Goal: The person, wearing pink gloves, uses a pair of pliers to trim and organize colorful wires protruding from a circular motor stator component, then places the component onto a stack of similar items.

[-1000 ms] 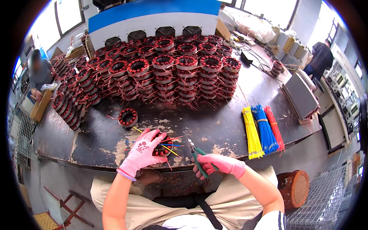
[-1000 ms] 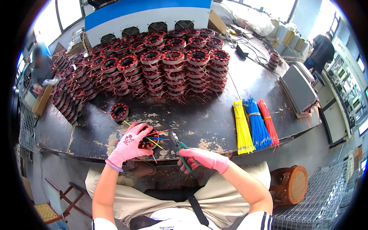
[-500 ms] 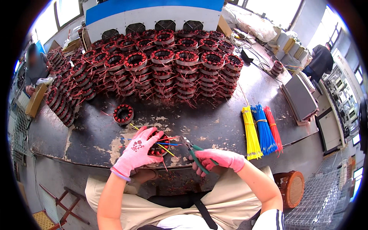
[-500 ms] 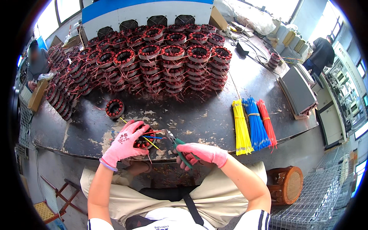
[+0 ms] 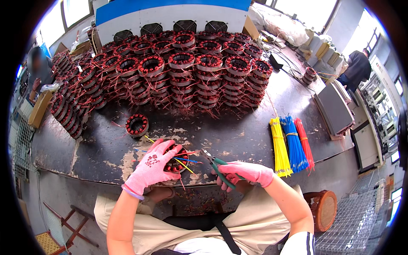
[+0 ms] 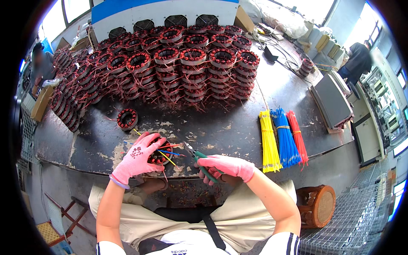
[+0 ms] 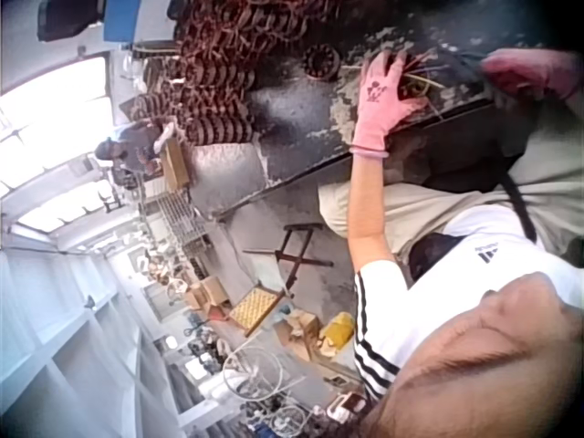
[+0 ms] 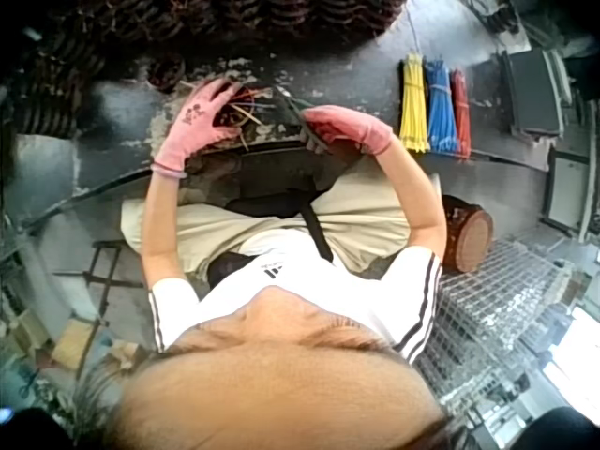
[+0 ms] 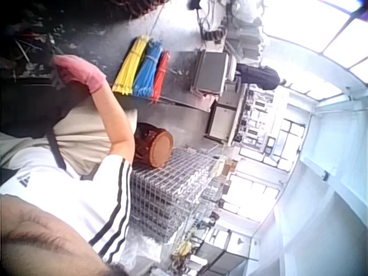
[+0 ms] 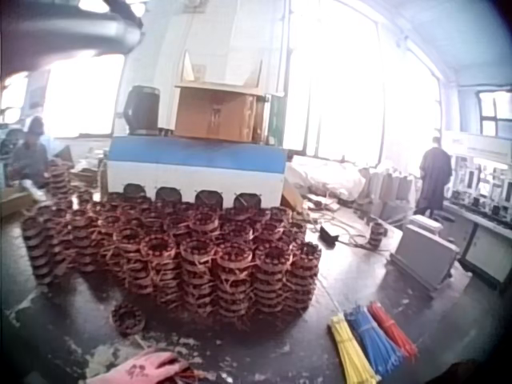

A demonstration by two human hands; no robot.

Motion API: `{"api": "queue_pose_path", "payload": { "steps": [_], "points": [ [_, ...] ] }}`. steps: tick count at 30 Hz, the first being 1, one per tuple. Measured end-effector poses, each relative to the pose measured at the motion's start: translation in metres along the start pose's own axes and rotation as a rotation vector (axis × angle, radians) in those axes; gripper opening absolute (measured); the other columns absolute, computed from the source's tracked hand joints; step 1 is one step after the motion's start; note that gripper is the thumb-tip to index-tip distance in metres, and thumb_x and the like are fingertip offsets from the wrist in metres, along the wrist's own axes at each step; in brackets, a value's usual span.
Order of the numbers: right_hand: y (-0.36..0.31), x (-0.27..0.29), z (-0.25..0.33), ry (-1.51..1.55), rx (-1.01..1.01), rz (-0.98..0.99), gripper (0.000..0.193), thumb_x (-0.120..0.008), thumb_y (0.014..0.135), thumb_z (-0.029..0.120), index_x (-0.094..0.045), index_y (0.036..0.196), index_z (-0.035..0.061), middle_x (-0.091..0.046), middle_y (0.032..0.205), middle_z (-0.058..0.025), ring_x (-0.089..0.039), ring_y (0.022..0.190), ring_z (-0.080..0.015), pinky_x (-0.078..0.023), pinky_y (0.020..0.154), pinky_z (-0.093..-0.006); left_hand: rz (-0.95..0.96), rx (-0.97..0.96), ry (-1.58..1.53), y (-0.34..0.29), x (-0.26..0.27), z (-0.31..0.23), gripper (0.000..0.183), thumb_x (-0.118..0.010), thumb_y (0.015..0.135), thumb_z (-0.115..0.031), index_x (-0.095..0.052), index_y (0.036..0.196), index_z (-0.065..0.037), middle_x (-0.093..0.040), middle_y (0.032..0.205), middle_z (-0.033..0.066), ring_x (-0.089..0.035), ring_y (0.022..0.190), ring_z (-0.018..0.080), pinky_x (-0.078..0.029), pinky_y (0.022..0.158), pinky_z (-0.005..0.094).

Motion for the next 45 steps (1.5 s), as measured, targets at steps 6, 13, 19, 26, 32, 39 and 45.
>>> {"api": "queue_pose_path", "payload": {
  "steps": [6,13,19,26,32,39,45],
  "points": [
    [0.004,-0.005,0.003,-0.062,0.038,-0.041,0.053,-0.054,0.101,0.047,-0.056,0.125,-0.0007,-0.064,0.095,-0.0088,-0.065,0.079,-0.0151,-0.055,0.066,-0.0280,0.001,-0.002,0.006,0.001,-0.001,0.000,0.091,-0.087,0.066,-0.041,-0.052,0.145,-0.013,-0.048,0.146,0.0172,-0.043,0.135,0.0462,-0.036,0.116,0.0520],
    [0.008,-0.012,0.003,-0.154,0.085,-0.147,0.052,-0.055,0.101,0.047,-0.058,0.123,-0.0005,-0.065,0.095,-0.0095,-0.065,0.079,-0.0163,-0.055,0.068,-0.0302,-0.031,0.052,0.034,0.000,-0.004,-0.008,0.092,-0.087,0.066,-0.044,-0.052,0.144,-0.012,-0.048,0.145,0.0169,-0.043,0.135,0.0452,-0.036,0.116,0.0512],
    [-0.002,0.012,-0.015,0.206,0.015,-0.019,0.050,-0.050,0.105,0.040,-0.051,0.135,-0.0003,-0.066,0.103,-0.0125,-0.068,0.084,-0.0222,-0.057,0.078,-0.0342,0.066,0.225,0.151,0.002,0.000,-0.029,0.098,-0.082,0.071,-0.055,-0.045,0.148,-0.007,-0.047,0.144,0.0203,-0.045,0.133,0.0407,-0.033,0.117,0.0476],
    [0.001,0.008,-0.017,0.118,-0.017,0.044,0.053,-0.052,0.103,0.044,-0.052,0.135,0.0011,-0.067,0.104,-0.0126,-0.068,0.086,-0.0213,-0.058,0.076,-0.0328,-0.010,0.120,0.146,-0.001,-0.005,-0.019,0.096,-0.083,0.070,-0.051,-0.048,0.145,-0.004,-0.049,0.144,0.0192,-0.050,0.131,0.0377,-0.034,0.117,0.0470],
    [0.006,0.005,-0.014,0.105,0.020,-0.015,0.052,-0.050,0.104,0.044,-0.054,0.132,0.0000,-0.067,0.100,-0.0117,-0.068,0.082,-0.0201,-0.058,0.073,-0.0319,-0.014,0.111,0.115,0.001,-0.004,-0.021,0.094,-0.085,0.068,-0.048,-0.050,0.143,-0.003,-0.050,0.144,0.0180,-0.050,0.130,0.0383,-0.035,0.116,0.0476],
    [0.006,-0.008,-0.003,-0.118,0.110,-0.147,0.053,-0.046,0.107,0.043,-0.055,0.133,-0.0025,-0.067,0.096,-0.0106,-0.067,0.080,-0.0185,-0.057,0.074,-0.0322,-0.083,0.081,0.099,-0.001,-0.009,-0.017,0.094,-0.086,0.066,-0.047,-0.052,0.140,-0.001,-0.051,0.143,0.0189,-0.050,0.131,0.0385,-0.036,0.115,0.0479],
    [0.000,0.009,-0.020,0.234,0.043,0.004,0.055,-0.051,0.104,0.046,-0.052,0.134,-0.0001,-0.068,0.108,-0.0141,-0.069,0.093,-0.0239,-0.057,0.084,-0.0371,-0.006,0.411,0.201,0.003,-0.010,-0.037,0.098,-0.086,0.065,-0.053,-0.052,0.139,0.000,-0.048,0.147,0.0191,-0.049,0.132,0.0365,-0.038,0.113,0.0468]
  ]
}}
Point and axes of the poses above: each hand's wrist, its own y-axis towards the middle knuckle, its own x-axis out of the back of the hand, z = x × y, the point moved 2 cm from there along y, towards the middle knuckle
